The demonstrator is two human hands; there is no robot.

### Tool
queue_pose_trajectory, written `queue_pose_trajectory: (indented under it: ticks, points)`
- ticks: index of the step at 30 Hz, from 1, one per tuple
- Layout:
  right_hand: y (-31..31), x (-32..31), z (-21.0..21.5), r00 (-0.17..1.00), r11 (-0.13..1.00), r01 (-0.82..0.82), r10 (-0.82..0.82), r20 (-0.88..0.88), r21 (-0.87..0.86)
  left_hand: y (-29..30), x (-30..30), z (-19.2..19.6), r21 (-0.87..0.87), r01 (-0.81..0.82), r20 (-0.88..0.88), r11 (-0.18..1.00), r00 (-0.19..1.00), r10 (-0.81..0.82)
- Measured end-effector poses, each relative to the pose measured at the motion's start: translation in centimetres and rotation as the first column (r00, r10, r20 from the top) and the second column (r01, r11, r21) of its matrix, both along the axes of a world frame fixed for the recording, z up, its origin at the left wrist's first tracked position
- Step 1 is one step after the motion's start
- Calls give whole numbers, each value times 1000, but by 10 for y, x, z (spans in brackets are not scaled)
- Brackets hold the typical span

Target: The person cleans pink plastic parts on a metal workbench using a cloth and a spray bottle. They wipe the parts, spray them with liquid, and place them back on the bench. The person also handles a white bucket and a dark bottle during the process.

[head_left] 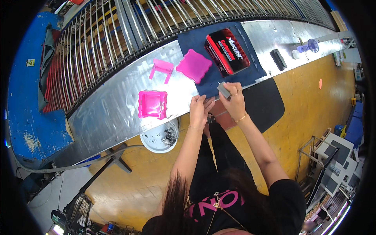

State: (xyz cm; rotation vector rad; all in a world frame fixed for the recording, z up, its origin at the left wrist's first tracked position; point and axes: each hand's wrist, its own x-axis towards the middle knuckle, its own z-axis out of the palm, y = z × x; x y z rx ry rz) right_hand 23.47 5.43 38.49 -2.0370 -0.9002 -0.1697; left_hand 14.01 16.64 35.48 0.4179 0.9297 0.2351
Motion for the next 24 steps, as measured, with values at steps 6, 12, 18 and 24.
queue_pose_trajectory:
  ticks: [6,12,18,24]
  points:
    - [3,10,-4,999,987,-48,52,18,-153,3,-4,14,60,60,-60,996,997,-56]
    - [39,15,-16,986,974,-55,87,141,-219,2,-12,44,246,233,-186,941,964,-190]
    - [32,-9,2,990,980,-109,123,72,-168,-8,-38,40,376,293,-237,879,947,-215]
    - [-40,-58,27,-201,904,-238,313,-928,356,-32,-123,28,518,472,-310,713,881,-358]
